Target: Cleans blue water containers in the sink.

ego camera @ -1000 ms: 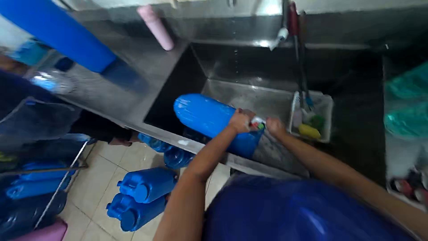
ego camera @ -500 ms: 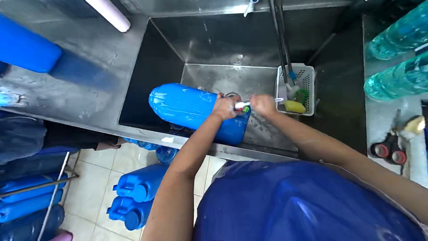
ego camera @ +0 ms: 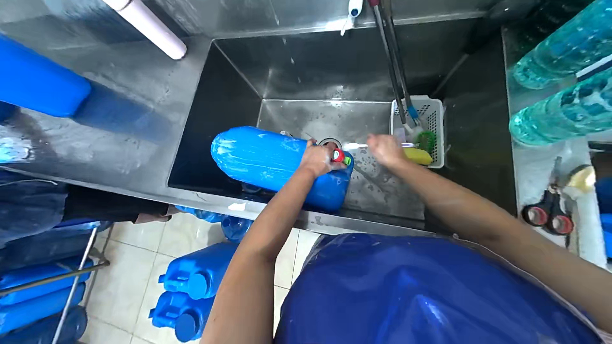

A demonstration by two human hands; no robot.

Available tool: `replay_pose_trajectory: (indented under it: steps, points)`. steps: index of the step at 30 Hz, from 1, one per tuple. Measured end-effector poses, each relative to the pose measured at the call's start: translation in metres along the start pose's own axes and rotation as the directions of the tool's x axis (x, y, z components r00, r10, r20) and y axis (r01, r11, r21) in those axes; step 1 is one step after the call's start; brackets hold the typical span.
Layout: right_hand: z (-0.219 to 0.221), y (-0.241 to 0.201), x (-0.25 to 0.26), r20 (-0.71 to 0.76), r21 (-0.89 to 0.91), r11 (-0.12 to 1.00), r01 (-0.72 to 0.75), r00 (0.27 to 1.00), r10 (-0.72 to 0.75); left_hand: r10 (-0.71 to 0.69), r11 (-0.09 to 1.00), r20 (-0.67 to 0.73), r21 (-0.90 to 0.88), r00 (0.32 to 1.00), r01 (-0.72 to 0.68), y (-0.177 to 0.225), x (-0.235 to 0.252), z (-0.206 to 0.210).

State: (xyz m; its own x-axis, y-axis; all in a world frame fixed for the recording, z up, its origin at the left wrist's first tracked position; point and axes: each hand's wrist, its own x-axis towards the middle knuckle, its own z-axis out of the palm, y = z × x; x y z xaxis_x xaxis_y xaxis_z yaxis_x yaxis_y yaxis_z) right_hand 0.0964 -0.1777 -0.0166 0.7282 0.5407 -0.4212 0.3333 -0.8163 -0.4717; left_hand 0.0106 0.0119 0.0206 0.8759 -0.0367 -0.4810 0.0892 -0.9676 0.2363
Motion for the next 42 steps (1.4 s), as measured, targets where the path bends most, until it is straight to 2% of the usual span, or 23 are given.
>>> replay_pose_trajectory:
  steps: [3, 5, 8, 10, 12, 14, 16, 17, 18, 19, 21, 22, 23, 24, 25, 27, 28, 30, 31, 33, 35, 37, 42]
  points:
    - [0.043, -0.001, 0.000, -0.059, -0.027, 0.992, 0.125, 0.990, -0.126, -0.036, 0.999, 0.021, 0.021, 0.999, 0.035, 0.002, 0.000, 0.001]
    - [0.025, 0.018, 0.007, 0.068, -0.039, 0.998, 0.058, 0.996, -0.055, -0.023, 1.000, -0.005, 0.012, 1.000, 0.023, -0.004, 0.003, -0.004]
    - [0.007, 0.002, 0.002, -0.074, 0.081, 0.994, 0.068, 0.995, -0.062, -0.005, 1.000, 0.111, 0.006, 0.994, 0.004, -0.003, 0.007, -0.009]
    - [0.019, -0.013, 0.000, 0.025, 0.095, 0.993, 0.073, 0.997, -0.075, 0.031, 1.000, 0.173, -0.011, 0.984, -0.030, -0.002, 0.008, -0.014]
    - [0.034, 0.034, 0.014, 0.228, -0.031, 0.999, 0.024, 0.974, -0.016, 0.081, 0.997, 0.131, -0.027, 0.988, -0.078, -0.009, 0.006, -0.006]
    - [0.008, 0.096, 0.049, 0.321, -0.154, 0.981, -0.116, 0.933, 0.161, 0.111, 0.993, 0.109, -0.060, 0.988, -0.105, -0.012, 0.007, -0.008]
    - [-0.042, 0.109, 0.079, 0.200, 0.033, 0.978, -0.204, 0.961, 0.194, 0.107, 0.992, 0.078, -0.076, 0.991, -0.101, -0.009, 0.014, -0.017]
    - [-0.062, 0.099, 0.096, 0.037, 0.195, 0.974, -0.119, 0.993, 0.114, 0.086, 0.993, 0.070, -0.081, 0.994, -0.080, -0.008, 0.023, -0.022]
    - [-0.080, 0.080, 0.116, -0.161, 0.359, 0.933, 0.032, 0.987, 0.028, 0.049, 0.995, 0.073, -0.090, 0.996, -0.042, -0.009, 0.036, -0.028]
    - [-0.108, 0.045, 0.132, -0.253, 0.520, 0.841, 0.153, 0.967, -0.019, 0.009, 0.995, 0.063, -0.102, 0.998, -0.002, -0.011, 0.051, -0.037]
    - [-0.157, -0.029, 0.153, -0.273, 0.852, 0.451, 0.266, 0.961, -0.050, -0.087, 0.987, 0.021, -0.135, 0.996, 0.089, -0.018, 0.074, -0.057]
    - [-0.172, -0.056, 0.162, -0.249, 0.940, 0.232, 0.251, 0.968, -0.039, -0.141, 0.978, 0.001, -0.155, 0.990, 0.139, -0.023, 0.082, -0.066]
    - [-0.181, -0.075, 0.171, -0.227, 0.968, 0.115, 0.224, 0.974, 0.006, -0.184, 0.969, -0.028, -0.175, 0.983, 0.176, -0.030, 0.089, -0.073]
    - [-0.186, -0.083, 0.182, -0.235, 0.962, 0.163, 0.220, 0.969, 0.076, -0.218, 0.960, -0.056, -0.194, 0.974, 0.204, -0.036, 0.095, -0.078]
    - [-0.186, -0.080, 0.194, -0.284, 0.910, 0.348, 0.227, 0.951, 0.123, -0.245, 0.953, -0.078, -0.205, 0.966, 0.225, -0.043, 0.097, -0.080]
    - [-0.193, -0.059, 0.208, -0.376, 0.530, 0.834, 0.156, 0.924, 0.066, -0.282, 0.945, -0.111, -0.202, 0.953, 0.256, -0.053, 0.100, -0.081]
    - [-0.201, -0.060, 0.207, -0.372, 0.299, 0.951, 0.084, 0.927, 0.035, -0.286, 0.945, -0.125, -0.200, 0.950, 0.259, -0.056, 0.102, -0.083]
    - [-0.214, -0.093, 0.183, -0.379, 0.029, 1.000, 0.005, 0.925, 0.006, -0.271, 0.950, -0.128, -0.193, 0.954, 0.244, -0.058, 0.107, -0.086]
    - [-0.222, -0.123, 0.163, -0.427, 0.004, 0.997, 0.071, 0.902, -0.062, -0.260, 0.953, -0.126, -0.193, 0.957, 0.234, -0.059, 0.109, -0.089]
    - [-0.239, -0.184, 0.134, -0.499, 0.130, 0.886, 0.445, 0.802, -0.329, -0.253, 0.955, -0.126, -0.192, 0.959, 0.227, -0.062, 0.112, -0.097]
    - [-0.243, -0.237, 0.118, -0.494, 0.485, 0.542, 0.686, 0.727, -0.477, -0.252, 0.957, -0.112, -0.178, 0.961, 0.230, -0.070, 0.111, -0.099]
    - [-0.239, -0.259, 0.107, -0.507, 0.679, 0.315, 0.663, 0.734, -0.452, -0.248, 0.956, -0.106, -0.190, 0.963, 0.225, -0.075, 0.110, -0.093]
    - [-0.233, -0.212, 0.071, -0.557, 0.694, 0.208, 0.689, 0.697, -0.451, -0.176, 0.956, -0.176, -0.267, 0.969, 0.125, -0.054, 0.095, -0.076]
